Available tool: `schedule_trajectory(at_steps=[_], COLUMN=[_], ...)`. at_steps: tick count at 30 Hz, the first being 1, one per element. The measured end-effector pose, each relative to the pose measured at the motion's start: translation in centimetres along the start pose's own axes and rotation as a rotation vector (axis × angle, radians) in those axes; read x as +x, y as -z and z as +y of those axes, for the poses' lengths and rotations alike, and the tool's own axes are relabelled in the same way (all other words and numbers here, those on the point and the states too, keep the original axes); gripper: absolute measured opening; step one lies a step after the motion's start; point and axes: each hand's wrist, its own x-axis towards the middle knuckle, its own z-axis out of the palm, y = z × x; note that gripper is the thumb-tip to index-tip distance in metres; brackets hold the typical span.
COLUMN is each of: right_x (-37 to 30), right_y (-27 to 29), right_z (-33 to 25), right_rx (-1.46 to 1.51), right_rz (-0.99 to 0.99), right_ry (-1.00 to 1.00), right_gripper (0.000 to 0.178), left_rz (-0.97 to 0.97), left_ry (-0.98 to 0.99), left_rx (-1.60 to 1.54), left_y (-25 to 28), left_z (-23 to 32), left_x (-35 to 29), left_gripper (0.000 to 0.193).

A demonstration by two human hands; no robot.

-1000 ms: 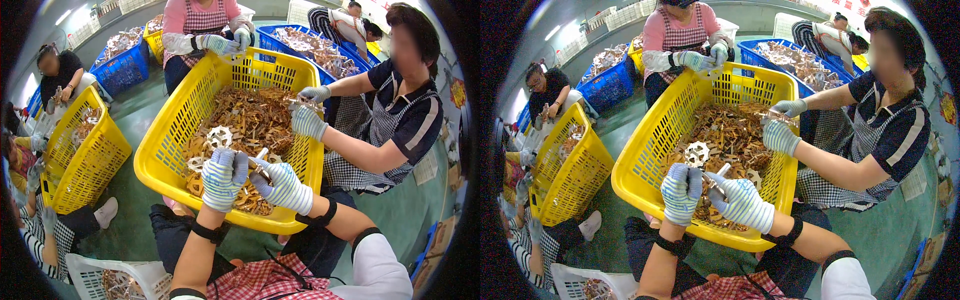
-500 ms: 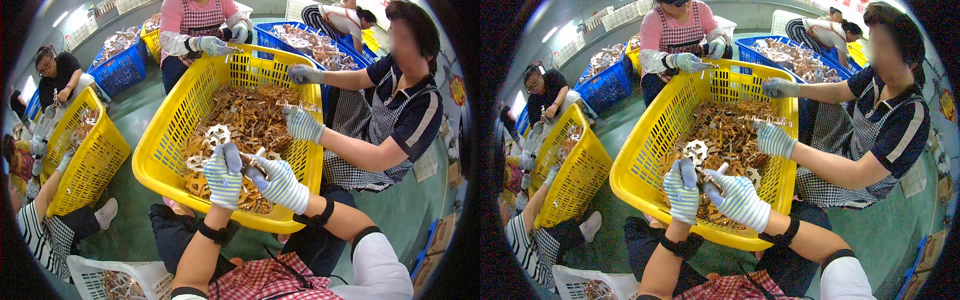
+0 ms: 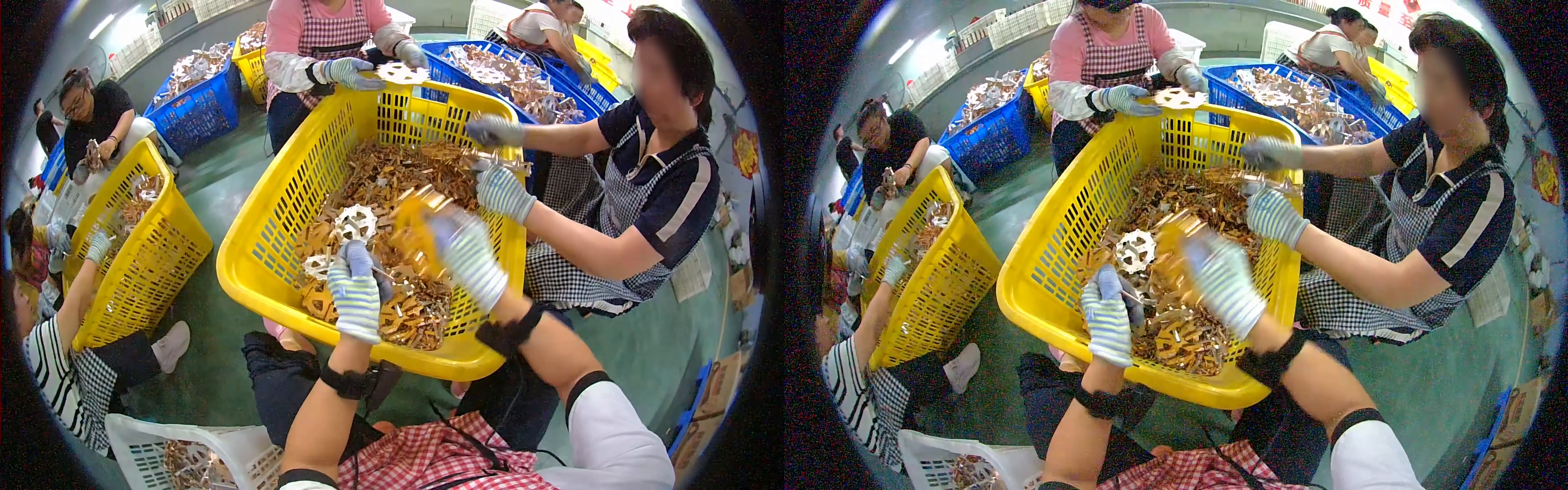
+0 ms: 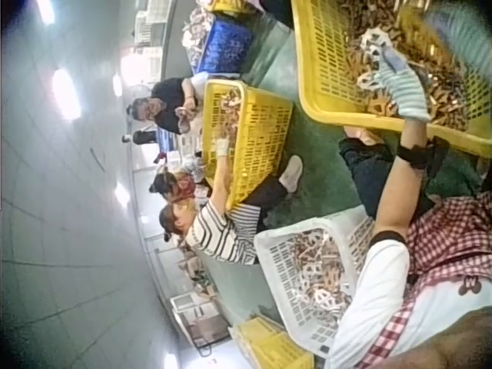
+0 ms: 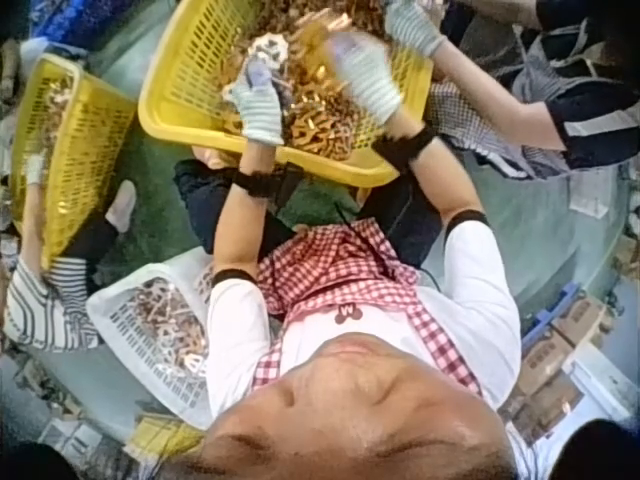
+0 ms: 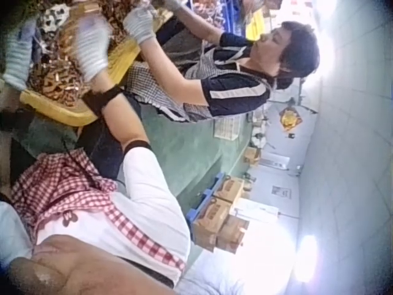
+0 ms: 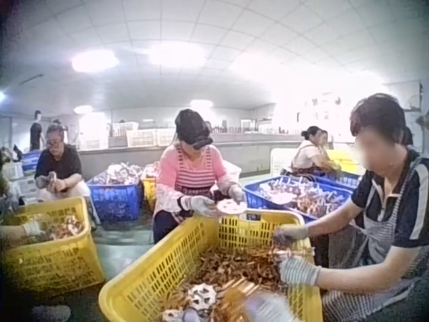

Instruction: Sorting and removing waste material from small metal gears and components into crates.

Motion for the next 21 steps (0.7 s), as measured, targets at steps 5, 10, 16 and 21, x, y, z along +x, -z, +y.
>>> schedule_trajectory(at_steps=[5, 10, 16, 21], right_x=[1.2, -1.6, -3.2, -2.3], right_y=[3.6, 2.1, 1.5, 1.2], right_z=[-0.1, -3.0, -5.5, -5.6], right_rx=[0.307, 0.152, -0.235, -0.306], right_rz=[0.133, -0.039, -0.2, -0.197], right_ry=[-0.348, -0.148, 0.493, 0.585], right_gripper=[0.026, 0.018, 0.047, 0.051], left_rz=[-0.198, -0.304, -0.285, -0.046], left_ry=[0.19, 0.519, 0.498, 0.317], left_rx=[-0.311, -0.44, -0.28, -0.372], left_y=[1.7, 2.0, 1.0, -0.1], left_z=[-0.7, -1.3, -2.1, -1.5], left_x=[0.9, 0.6, 0.4, 0.0], left_gripper=[0.028, 0.034, 0.039, 0.03])
